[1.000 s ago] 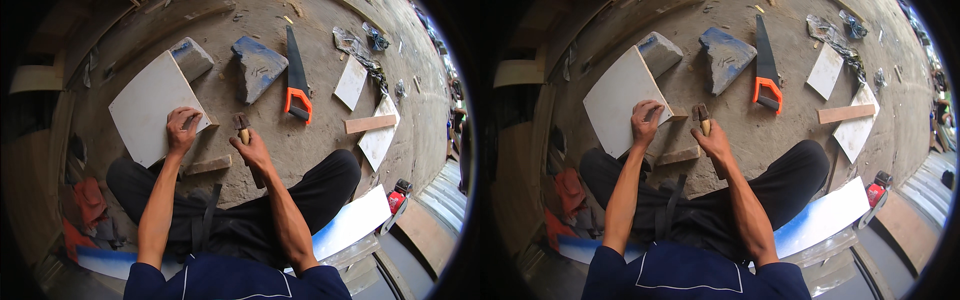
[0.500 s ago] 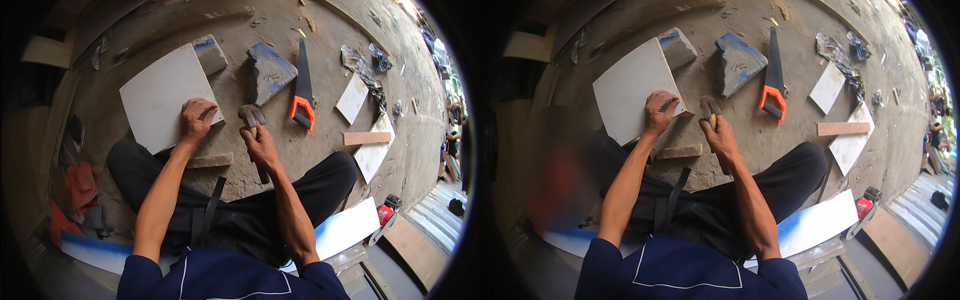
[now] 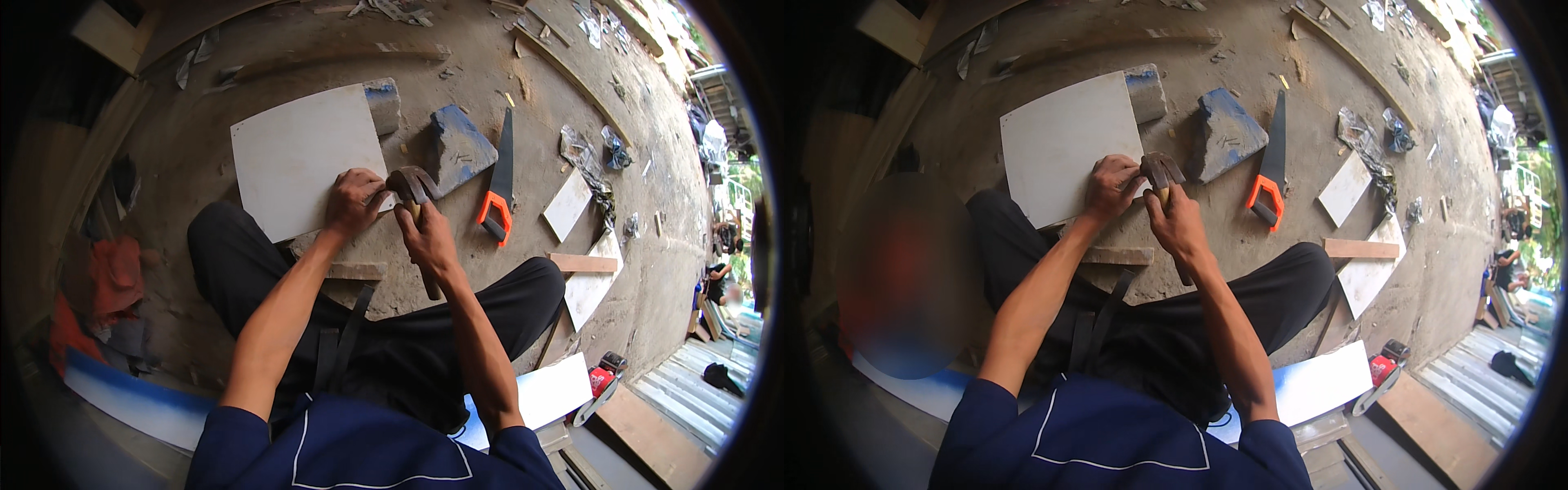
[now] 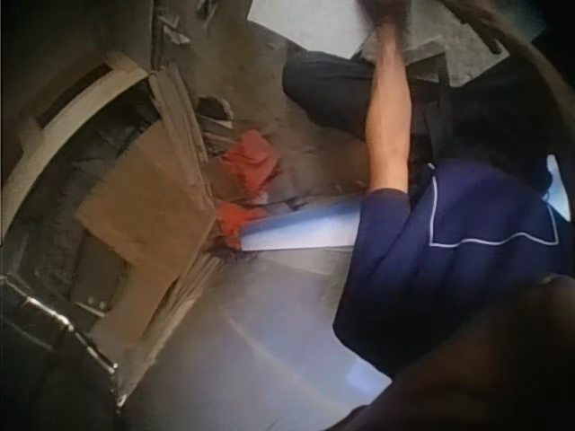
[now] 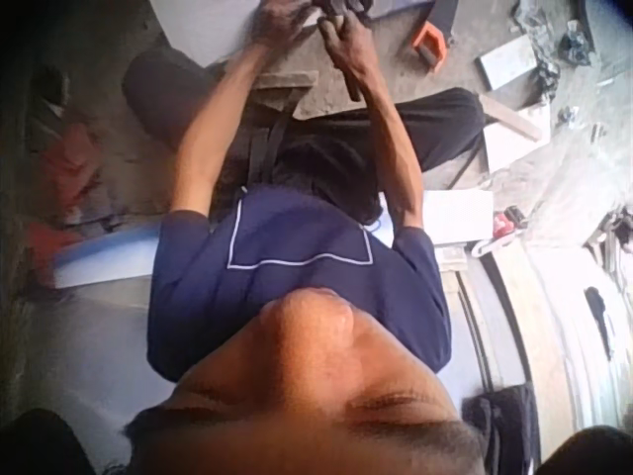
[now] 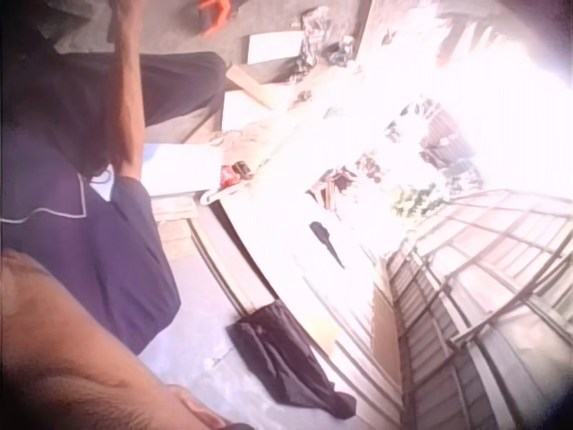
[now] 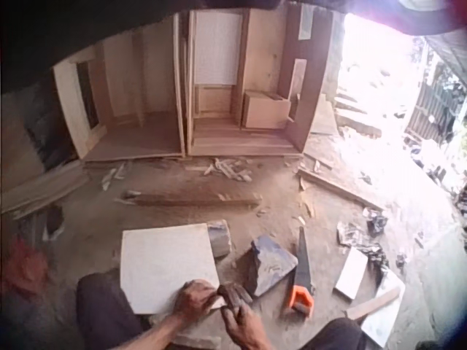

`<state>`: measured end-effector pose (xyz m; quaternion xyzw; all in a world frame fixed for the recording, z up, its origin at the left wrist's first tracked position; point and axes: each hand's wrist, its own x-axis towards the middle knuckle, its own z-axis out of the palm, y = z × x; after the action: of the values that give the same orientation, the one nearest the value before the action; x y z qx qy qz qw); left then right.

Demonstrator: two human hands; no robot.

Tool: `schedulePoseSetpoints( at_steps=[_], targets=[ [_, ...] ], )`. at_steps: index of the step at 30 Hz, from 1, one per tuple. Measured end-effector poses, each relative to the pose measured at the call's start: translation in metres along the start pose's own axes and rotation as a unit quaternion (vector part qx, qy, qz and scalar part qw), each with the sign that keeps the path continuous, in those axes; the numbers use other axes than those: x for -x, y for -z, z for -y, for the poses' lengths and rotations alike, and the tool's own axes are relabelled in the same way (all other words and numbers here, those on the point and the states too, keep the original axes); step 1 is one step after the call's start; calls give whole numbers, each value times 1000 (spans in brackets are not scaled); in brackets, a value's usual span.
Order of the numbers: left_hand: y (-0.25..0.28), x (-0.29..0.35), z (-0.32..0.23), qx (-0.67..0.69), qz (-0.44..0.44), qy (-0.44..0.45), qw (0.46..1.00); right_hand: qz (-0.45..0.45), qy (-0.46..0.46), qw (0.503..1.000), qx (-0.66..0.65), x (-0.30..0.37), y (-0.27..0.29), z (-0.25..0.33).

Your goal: The person sits on the floor and repeatedly hammers nails into a white rectangular board resting on wooden blocks. They adjust the board and pick up nails from the floor as needed, continuing to drive nails along the board's edge.

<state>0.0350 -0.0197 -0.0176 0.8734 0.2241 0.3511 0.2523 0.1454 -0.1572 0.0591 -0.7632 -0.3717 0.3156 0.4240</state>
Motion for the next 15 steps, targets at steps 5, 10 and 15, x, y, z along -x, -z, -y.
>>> schedulePoseSetpoints(
  at_steps=[5, 10, 15],
  targets=[
    [2, -1, -3, 2, -1, 14, 1000, -14, -9, 1000, 21, 7, 5, 15],
    [2, 1, 0, 9, -4, 10, 1000, 0, -13, 998, 58, 1, 7, 11],
    [2, 0, -1, -18, -16, -3, 1000, 9, -24, 998, 59, 3, 4, 15]
  ],
)
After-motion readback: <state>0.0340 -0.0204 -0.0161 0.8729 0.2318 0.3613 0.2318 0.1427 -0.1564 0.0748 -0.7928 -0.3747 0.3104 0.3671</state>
